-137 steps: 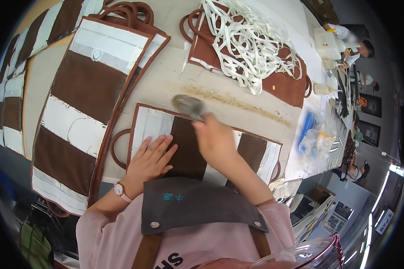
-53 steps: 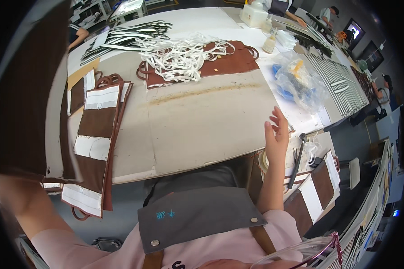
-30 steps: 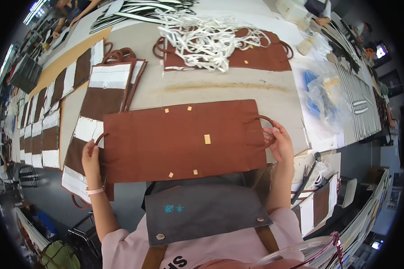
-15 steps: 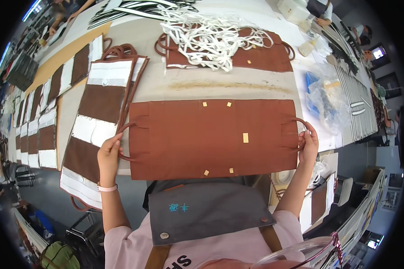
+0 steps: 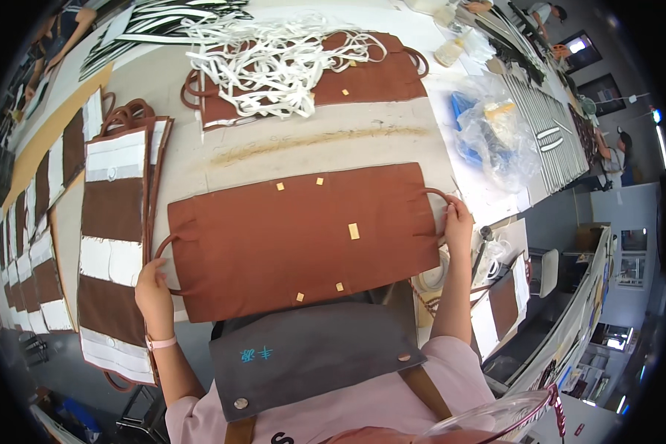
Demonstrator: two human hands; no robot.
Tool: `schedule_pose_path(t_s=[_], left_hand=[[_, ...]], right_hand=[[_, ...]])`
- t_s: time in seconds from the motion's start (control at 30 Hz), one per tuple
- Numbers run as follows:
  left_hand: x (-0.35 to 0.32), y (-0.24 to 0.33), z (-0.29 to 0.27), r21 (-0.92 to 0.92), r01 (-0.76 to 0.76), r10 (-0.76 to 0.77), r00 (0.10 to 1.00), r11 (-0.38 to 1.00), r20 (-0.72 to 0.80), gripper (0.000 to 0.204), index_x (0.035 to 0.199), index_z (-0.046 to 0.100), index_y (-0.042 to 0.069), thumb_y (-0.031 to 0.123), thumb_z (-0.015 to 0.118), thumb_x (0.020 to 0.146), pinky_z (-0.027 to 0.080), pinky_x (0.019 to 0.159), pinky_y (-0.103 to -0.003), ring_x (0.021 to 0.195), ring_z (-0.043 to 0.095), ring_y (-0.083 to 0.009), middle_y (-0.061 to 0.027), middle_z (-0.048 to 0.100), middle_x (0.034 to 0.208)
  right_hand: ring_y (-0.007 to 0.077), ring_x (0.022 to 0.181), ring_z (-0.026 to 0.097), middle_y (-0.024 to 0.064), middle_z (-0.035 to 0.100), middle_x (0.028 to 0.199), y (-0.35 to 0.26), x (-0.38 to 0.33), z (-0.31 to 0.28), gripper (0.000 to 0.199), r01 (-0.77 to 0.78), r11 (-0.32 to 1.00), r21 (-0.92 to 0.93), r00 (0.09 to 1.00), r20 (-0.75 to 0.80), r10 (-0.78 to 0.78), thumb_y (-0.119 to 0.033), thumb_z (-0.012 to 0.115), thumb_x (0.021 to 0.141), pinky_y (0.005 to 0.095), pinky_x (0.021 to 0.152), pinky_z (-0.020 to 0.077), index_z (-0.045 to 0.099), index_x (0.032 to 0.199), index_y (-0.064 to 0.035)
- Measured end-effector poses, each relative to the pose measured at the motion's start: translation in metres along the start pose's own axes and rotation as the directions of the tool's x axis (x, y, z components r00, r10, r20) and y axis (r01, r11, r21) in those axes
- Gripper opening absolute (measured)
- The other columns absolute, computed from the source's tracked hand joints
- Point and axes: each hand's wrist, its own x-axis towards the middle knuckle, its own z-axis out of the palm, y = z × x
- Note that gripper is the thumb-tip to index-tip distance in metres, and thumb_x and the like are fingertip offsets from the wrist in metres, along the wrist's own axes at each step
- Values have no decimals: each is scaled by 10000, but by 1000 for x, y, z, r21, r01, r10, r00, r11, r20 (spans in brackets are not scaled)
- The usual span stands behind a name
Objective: The person assembles striped tote bags by hand in a workshop. They attach white straps to the brown and white fabric panels, use a hammer to secure metal rivets, and apply adhesive with a brush to the edges. The person handles multiple bag units, flipping them over and stacking them on the table.
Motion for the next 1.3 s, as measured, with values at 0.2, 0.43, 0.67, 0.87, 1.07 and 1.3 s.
schedule_pose_path(t_s=[0.2,0.43,0.67,0.87,1.07,1.3], left_hand=[[6,51,15,344,-380,425,903,859,-66,361,1298,608,67,117,584,942,382,1095,-510,1339,471,-387,-180,559,1388],[35,86,58,303,-584,524,811,753,262,644,1514,415,142,325,629,934,196,1189,-551,1459,292,-406,-167,331,1589],[47,74,59,356,-507,454,862,785,228,650,1526,397,137,396,585,960,244,1166,-536,1461,297,-392,-149,331,1596],[58,31,55,299,-410,393,912,861,118,634,1525,370,59,369,540,998,254,1179,-509,1467,302,-377,-171,339,1588],[39,6,40,186,-356,358,934,916,26,524,1422,483,2,145,628,939,407,1093,-423,1340,477,-373,-211,514,1437],[25,13,14,175,-404,425,900,898,-101,493,1271,667,111,-79,582,825,506,872,-421,980,620,-326,-135,668,1083]], right_hand=[[408,1118,544,212,618,1154,-37,-18,28,324,448,730,-517,840,-37,-541,-61,620,887,500,999,429,626,1204,8],[400,1413,344,181,430,1494,-129,-80,130,666,760,549,-349,637,567,-521,-371,665,901,538,1157,282,441,1440,-48],[315,1477,288,88,361,1585,-110,-59,139,720,613,629,-478,789,412,-456,-495,544,961,577,1201,143,363,1528,-90],[326,1476,287,118,363,1578,-98,-41,132,795,486,588,-647,867,271,-418,-562,525,947,604,1199,120,363,1520,-35],[400,1428,358,148,409,1554,-56,4,105,742,229,571,-788,958,78,-276,-595,416,989,640,1158,187,421,1495,-53],[408,1324,455,180,470,1485,-43,15,97,575,255,645,-721,933,6,-361,-499,481,998,596,1068,337,521,1428,-120]])
